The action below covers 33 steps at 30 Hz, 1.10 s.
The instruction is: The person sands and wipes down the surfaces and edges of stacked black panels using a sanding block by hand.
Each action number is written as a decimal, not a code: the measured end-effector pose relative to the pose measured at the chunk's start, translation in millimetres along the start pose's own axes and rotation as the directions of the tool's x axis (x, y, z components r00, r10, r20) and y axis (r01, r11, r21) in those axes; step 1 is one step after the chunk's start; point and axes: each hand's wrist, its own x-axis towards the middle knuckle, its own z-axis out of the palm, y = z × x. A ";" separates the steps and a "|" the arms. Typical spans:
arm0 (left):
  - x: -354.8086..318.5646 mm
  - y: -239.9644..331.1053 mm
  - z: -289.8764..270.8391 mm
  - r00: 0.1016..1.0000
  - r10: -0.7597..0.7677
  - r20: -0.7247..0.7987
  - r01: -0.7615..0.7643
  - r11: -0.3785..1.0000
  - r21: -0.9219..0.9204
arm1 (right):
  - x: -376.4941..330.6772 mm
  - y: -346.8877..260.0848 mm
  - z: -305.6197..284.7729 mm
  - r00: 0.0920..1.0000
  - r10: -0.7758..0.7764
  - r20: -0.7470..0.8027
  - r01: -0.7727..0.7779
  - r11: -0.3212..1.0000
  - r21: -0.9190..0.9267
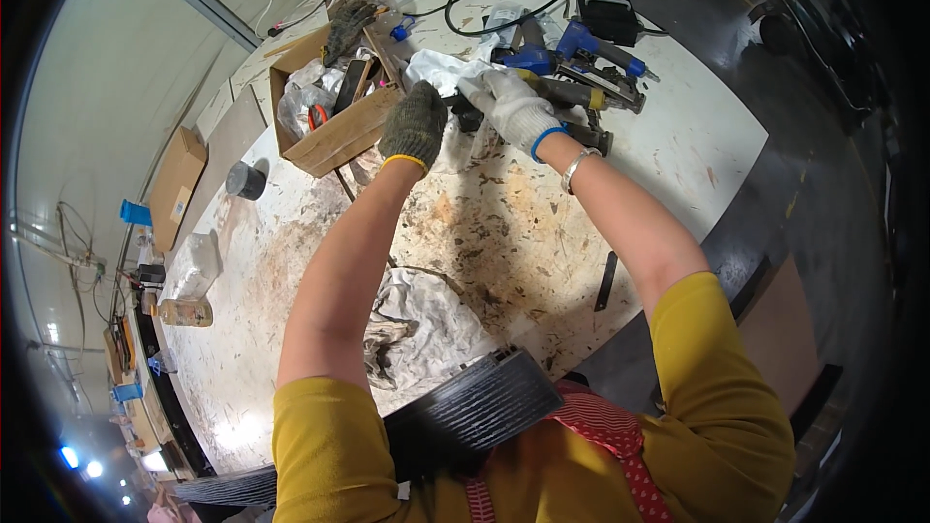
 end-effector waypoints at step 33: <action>-197.1 18.2 -302.7 0.867 0.274 0.415 -0.464 0.748 0.475 | -243.5 -12.5 -134.6 0.980 -0.068 0.188 -0.130 0.497 0.858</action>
